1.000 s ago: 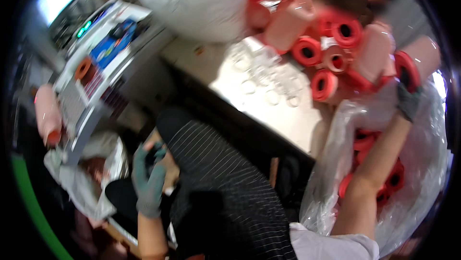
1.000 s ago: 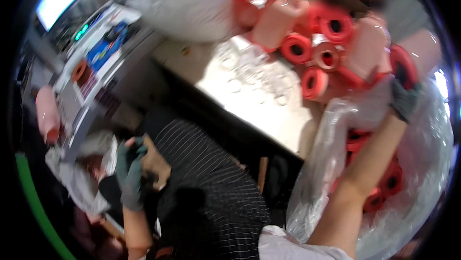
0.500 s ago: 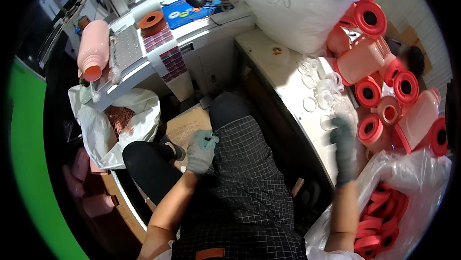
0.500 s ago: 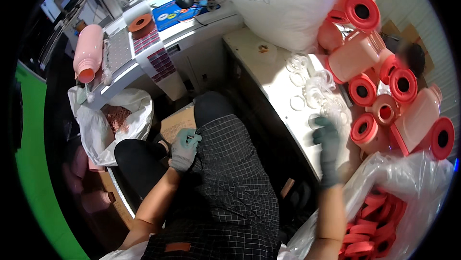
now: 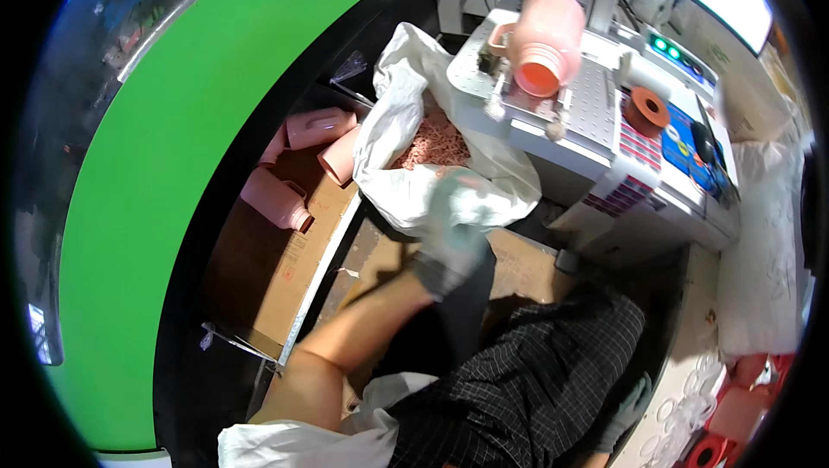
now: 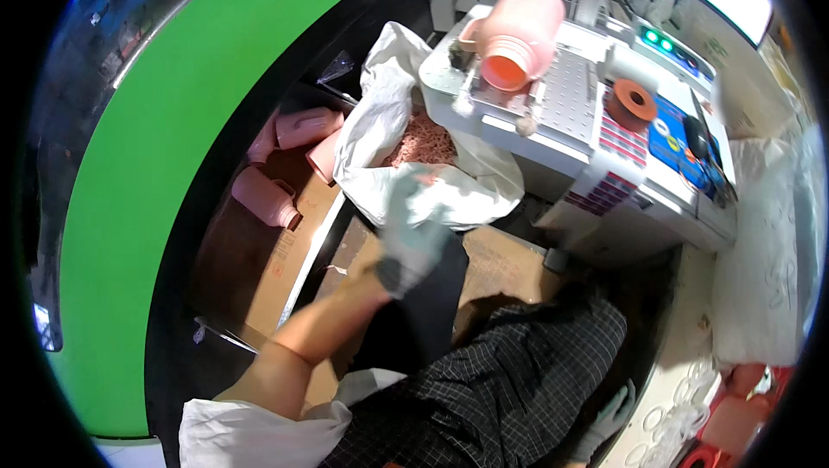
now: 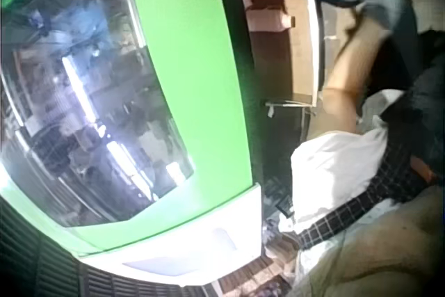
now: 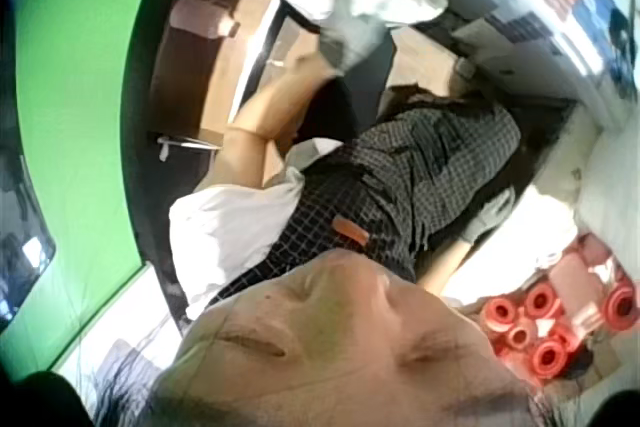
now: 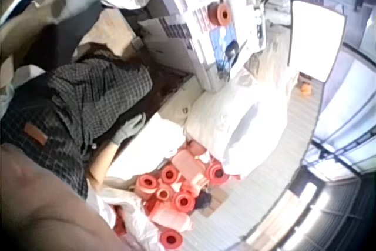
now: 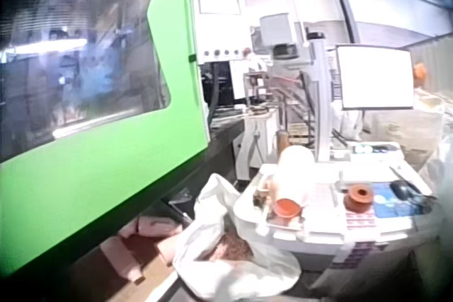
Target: The person assembles pink plastic pitchers by inserting clear plastic rings into the openings and then screwing on red lids. The person handles the pitchers one at a time, retrieving them from a bag, assembling them, and placing them on a nearby table.
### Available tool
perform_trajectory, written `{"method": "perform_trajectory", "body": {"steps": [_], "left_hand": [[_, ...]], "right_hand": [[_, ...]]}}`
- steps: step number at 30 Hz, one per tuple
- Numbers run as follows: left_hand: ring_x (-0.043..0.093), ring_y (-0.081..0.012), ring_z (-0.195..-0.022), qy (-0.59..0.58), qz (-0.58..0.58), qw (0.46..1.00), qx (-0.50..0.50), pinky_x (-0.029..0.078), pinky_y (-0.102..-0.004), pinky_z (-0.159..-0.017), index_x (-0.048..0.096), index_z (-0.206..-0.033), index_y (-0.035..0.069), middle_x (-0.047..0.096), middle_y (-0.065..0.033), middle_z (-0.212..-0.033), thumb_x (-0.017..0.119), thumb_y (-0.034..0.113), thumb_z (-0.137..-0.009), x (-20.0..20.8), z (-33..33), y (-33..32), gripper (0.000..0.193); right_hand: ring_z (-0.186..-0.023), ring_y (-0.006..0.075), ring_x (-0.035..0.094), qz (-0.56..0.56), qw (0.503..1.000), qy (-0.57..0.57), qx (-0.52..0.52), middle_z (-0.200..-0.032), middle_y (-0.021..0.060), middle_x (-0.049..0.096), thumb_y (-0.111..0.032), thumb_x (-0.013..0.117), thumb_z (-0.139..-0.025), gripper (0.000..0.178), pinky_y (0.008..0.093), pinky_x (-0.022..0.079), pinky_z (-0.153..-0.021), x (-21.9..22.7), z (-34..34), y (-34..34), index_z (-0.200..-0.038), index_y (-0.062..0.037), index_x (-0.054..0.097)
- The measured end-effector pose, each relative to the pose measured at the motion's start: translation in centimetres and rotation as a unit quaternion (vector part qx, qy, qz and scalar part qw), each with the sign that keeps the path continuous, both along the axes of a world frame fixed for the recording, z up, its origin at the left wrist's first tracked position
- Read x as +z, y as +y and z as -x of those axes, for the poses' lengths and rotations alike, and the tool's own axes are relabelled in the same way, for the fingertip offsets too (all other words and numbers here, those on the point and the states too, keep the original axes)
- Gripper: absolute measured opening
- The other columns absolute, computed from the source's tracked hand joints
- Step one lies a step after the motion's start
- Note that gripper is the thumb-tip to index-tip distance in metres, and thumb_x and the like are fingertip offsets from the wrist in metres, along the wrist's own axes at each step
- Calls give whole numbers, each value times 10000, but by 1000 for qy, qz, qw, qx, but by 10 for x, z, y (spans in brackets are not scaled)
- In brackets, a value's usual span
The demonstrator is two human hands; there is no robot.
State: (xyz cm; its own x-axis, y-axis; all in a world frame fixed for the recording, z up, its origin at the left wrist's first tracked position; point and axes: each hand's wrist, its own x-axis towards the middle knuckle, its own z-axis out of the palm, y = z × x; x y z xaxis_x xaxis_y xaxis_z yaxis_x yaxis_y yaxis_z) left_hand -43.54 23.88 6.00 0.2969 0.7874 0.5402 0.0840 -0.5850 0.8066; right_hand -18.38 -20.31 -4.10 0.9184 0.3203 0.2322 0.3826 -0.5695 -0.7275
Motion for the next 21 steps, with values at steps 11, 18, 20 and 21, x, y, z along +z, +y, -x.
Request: {"method": "perform_trajectory", "body": {"steps": [11,18,20,21], "left_hand": [[644,-330,-1144,-62,446,765,460,521,-447,-947,600,-1348,14,684,-174,-1268,502,540,-1012,-241,207,317,632],[619,-284,-1130,-333,583,741,17,509,-412,-990,587,-1391,-7,679,-120,-1271,580,580,-964,-254,254,356,726],[612,-279,-985,-166,529,798,235,512,-414,-893,618,-1283,-63,686,-140,-1127,668,524,-916,-260,243,356,694],[609,-276,-912,-71,487,804,335,513,-415,-844,634,-1229,-91,690,-150,-1055,711,496,-891,-259,242,343,682]], "right_hand": [[-1191,323,582,-74,996,-36,-28,-1315,208,614,-208,645,-1008,477,454,511,-1038,106,26,99,-1392,54,543],[-1245,306,571,-9,997,-4,79,-1377,184,604,-207,648,-1031,477,437,464,-1089,106,38,169,-1421,43,535],[-1275,291,570,34,993,20,111,-1422,187,592,-196,653,-1040,465,401,418,-1130,121,49,191,-1417,51,540],[-1259,293,578,48,990,-18,130,-1398,192,606,-129,622,-1048,420,398,430,-1120,119,50,200,-1417,55,537]]}}
